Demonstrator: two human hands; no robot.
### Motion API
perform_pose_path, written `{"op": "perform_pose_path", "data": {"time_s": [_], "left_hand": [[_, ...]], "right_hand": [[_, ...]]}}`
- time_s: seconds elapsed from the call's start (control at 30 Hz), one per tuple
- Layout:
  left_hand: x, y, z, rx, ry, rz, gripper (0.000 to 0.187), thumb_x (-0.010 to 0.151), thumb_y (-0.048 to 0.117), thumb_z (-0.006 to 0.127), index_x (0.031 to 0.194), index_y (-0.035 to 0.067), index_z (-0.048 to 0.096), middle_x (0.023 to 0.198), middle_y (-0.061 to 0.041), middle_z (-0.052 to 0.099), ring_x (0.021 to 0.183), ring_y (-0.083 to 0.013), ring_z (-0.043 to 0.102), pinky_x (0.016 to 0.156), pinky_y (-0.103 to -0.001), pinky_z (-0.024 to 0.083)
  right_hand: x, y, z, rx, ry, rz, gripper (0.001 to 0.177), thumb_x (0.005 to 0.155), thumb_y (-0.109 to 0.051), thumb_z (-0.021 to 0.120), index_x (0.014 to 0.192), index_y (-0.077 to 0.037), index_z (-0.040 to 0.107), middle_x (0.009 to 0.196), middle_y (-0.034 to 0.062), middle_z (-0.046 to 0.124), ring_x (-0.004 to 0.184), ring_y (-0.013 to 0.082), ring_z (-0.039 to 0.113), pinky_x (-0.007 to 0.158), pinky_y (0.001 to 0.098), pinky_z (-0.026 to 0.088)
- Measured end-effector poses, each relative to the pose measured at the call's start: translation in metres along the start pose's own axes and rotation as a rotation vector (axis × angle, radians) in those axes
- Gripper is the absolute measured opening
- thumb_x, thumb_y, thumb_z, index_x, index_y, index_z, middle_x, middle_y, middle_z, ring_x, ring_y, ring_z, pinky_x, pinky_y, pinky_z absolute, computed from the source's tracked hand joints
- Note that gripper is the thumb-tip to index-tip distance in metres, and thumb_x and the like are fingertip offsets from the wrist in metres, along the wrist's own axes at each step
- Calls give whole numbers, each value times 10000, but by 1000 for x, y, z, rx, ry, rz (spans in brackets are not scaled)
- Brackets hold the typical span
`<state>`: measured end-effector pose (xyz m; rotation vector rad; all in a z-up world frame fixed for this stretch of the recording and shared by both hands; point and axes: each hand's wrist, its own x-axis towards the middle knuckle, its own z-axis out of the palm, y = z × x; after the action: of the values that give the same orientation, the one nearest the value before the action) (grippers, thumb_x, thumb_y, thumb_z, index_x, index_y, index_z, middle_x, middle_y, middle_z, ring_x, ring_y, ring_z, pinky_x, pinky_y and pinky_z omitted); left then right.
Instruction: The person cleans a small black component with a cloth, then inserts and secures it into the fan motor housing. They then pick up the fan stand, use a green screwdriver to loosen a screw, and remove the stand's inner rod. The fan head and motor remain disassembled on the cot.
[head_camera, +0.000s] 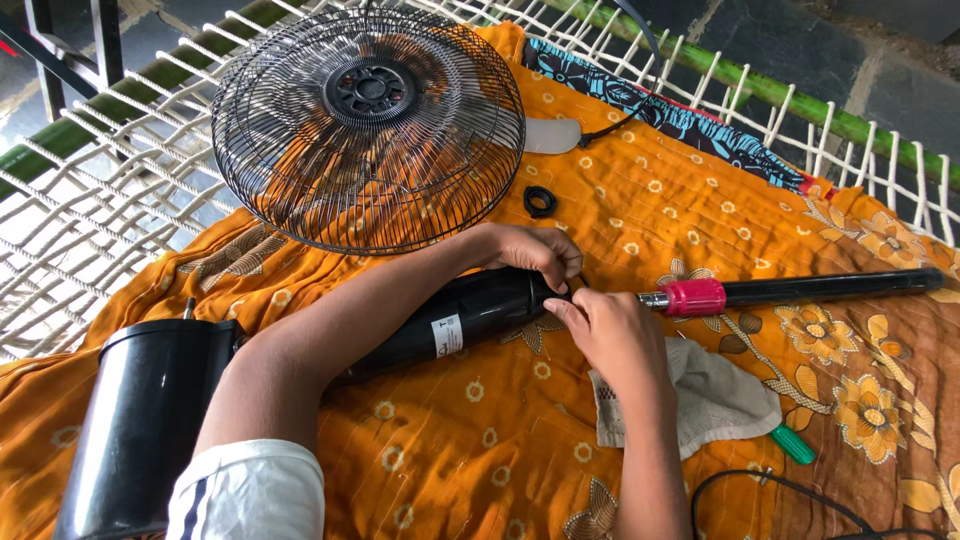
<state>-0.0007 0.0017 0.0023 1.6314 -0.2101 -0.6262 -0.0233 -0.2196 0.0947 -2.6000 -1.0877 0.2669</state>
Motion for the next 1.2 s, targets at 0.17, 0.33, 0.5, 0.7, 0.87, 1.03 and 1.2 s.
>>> {"op": "perform_pose_path", "data": {"time_s": [0.17,0.33,0.5,0.7,0.87,1.03,1.2], "left_hand": [[2,-5,-2,-22,-27,30,130,766,67,712,736,79,586,687,24,575,667,-100,498,603,-289,394],[1,1,3,-28,14,-14,76,744,64,731,762,81,660,703,26,633,690,-91,554,641,-276,434],[-1,1,0,-22,-7,12,143,777,60,735,720,71,605,675,21,581,654,-93,499,614,-286,401],[-1,-1,-1,-75,-24,-1,174,745,34,718,698,84,558,652,25,557,605,-95,479,558,-296,388],[-1,2,0,-55,17,-22,103,734,41,734,740,78,637,682,25,622,638,-84,556,590,-271,448],[-2,4,1,-56,13,-7,100,752,43,740,743,71,644,678,22,613,638,-89,539,586,-272,425],[-1,-1,-2,-79,-7,-12,153,726,39,710,684,83,570,633,25,553,586,-100,484,540,-289,387]], "right_hand": [[0,4,-6,105,24,-11,481,881,-544,675,849,-65,705,725,130,724,646,300,713,585,423,529],[2,3,2,263,226,-223,513,692,-477,787,866,-12,656,748,135,723,639,297,715,535,415,537],[3,4,9,98,146,-96,506,858,-501,765,760,-14,665,693,192,678,626,390,652,546,471,495],[4,3,7,-41,-24,52,601,957,-616,581,789,-62,744,704,178,681,660,352,676,621,443,512],[1,5,5,263,184,-145,508,702,-471,779,886,-13,660,820,107,718,684,255,699,595,393,540],[4,4,12,271,172,-110,467,707,-394,847,796,0,612,724,146,683,629,305,665,578,424,515],[9,8,20,123,188,-102,568,966,-492,673,676,-5,638,619,217,621,573,413,616,531,497,476]]}}
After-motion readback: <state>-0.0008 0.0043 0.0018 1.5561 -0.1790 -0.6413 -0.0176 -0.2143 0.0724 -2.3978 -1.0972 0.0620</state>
